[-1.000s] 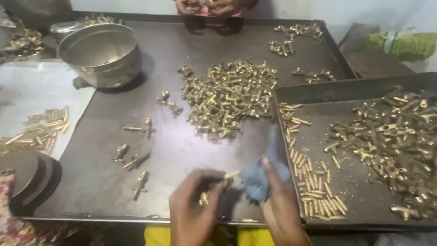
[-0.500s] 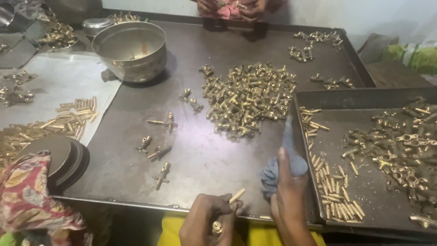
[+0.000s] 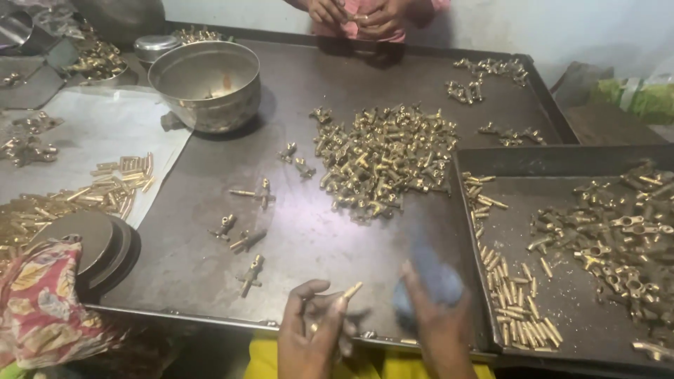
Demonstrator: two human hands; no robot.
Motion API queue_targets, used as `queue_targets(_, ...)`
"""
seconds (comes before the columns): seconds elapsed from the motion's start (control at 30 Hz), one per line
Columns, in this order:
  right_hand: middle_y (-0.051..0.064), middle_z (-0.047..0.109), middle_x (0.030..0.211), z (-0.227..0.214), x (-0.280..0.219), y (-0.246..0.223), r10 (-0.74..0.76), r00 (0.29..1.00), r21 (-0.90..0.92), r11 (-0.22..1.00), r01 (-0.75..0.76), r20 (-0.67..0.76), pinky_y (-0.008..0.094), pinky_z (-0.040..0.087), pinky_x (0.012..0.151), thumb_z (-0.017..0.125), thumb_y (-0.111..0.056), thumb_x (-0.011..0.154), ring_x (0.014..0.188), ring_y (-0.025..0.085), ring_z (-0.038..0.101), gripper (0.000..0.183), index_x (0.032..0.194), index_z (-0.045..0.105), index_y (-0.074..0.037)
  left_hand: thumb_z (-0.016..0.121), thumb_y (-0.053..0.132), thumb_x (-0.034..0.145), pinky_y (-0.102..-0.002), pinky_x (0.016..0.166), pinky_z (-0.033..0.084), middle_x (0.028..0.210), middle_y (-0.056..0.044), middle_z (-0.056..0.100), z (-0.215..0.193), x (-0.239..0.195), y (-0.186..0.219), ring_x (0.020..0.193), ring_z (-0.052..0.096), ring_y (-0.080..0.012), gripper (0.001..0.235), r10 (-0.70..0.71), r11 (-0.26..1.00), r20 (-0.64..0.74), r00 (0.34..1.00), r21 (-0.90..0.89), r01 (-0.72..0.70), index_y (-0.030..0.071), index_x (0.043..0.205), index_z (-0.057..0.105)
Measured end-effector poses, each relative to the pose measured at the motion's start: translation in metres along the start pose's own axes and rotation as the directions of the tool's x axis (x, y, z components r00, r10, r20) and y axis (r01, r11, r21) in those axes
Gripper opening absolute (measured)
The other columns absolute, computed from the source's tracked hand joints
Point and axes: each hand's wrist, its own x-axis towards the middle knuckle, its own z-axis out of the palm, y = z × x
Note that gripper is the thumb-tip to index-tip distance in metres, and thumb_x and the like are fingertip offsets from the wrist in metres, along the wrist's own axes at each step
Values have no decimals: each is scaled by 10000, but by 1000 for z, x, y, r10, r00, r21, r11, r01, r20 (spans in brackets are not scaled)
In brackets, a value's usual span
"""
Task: Wiping and cleaning small brass valves or fittings with a cloth at a workbench.
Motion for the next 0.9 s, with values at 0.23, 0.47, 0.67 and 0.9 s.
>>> queue_targets(0.23, 86, 804, 1070, -8, -27, -17, -216, 788, -80, 945, 318, 576, 296, 595, 872, 779, -22, 784, 982, 163, 758, 423, 1203, 715, -21, 694, 178, 950, -234, 396, 365, 591, -75, 618, -9, 15, -39, 423, 488, -102, 219, -104, 995, 189, 977, 16, 103, -41, 951, 711)
queue_targets(0.47, 40, 840, 964, -16, -23, -45, -282, 866, -320, 845, 428, 413, 279, 609, 751, 797, -43, 766, 848, 113, 782, 393, 1156, 759, -61, 648, 108, 969, -329, 788, 663, 982, -136, 757, 7, 2, 2, 885, 792, -221, 163, 363, 836, 251, 898, 338, -432, 7, 984, 775)
queue_targets(0.67, 87, 834, 859, -29, -14, -30, -77, 949, -389, 900, 198, 306, 325, 607, 649, 866, -164, 792, 727, 156, 755, 322, 1086, 793, -55, 704, 18, 797, -584, 1160, 324, 1469, -203, 553, -9, 20, 4, 1362, 537, -409, 280, 339, 171, 770, 541, 516, -840, 62, 1073, 713)
queue_targets(0.9, 30, 806, 835, -27, -24, -28, -33, 904, -310, 934, 180, 425, 272, 607, 693, 837, -96, 760, 769, 105, 766, 335, 1085, 764, -66, 546, 146, 896, -547, 1047, 470, 1485, -182, 580, -9, 29, -9, 1358, 575, -368, 447, 308, 774, 437, 845, 401, -489, 110, 1337, 606)
